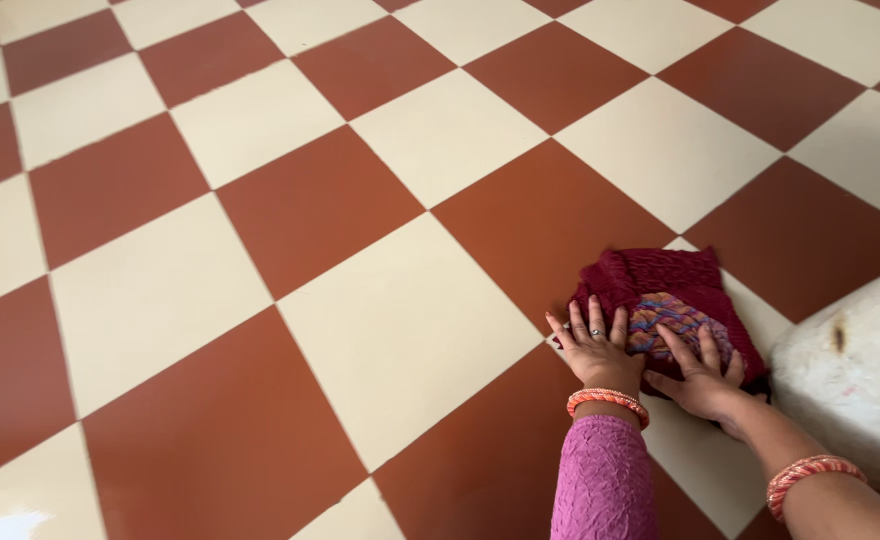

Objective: The person wipes a checkered tile floor using a red patterned cloth. They move the cloth back and forth across the tiles in a repetitive motion, covering different areas of the floor.

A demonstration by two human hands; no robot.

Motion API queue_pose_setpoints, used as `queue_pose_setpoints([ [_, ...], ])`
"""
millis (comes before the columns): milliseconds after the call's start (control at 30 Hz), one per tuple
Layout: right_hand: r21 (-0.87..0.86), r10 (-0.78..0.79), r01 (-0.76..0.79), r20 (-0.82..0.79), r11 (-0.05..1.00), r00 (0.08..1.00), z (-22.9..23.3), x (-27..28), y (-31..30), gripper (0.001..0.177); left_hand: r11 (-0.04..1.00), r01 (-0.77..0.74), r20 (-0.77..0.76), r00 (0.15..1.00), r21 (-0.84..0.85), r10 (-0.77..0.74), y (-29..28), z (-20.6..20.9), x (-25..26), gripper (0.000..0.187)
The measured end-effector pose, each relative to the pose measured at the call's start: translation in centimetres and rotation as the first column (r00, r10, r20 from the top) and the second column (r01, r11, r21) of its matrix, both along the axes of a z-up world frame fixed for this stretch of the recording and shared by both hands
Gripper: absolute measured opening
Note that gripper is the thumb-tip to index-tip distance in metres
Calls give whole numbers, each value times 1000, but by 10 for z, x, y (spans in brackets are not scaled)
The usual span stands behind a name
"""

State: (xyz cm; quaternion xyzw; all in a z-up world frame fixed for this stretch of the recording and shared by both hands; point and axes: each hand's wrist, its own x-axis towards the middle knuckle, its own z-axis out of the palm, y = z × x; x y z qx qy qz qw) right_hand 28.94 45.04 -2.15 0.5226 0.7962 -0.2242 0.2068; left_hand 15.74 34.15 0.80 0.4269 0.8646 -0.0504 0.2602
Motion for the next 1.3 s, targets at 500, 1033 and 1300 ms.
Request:
queue_pose_setpoints([
  [500,-34,197,-195,57,980,979,19,-95,-128,94,983,-185,52,982,12,184,-130,-11,-74,79],
  [1033,-37,526,-526,141,850,839,-1,-177,-259,90,909,-414,104,903,-48,417,-298,-5,-123,81],
  [1300,-76,642,-638,128,766,756,6,-206,-347,84,840,-539,105,833,-63,543,-389,-4,-135,80],
])
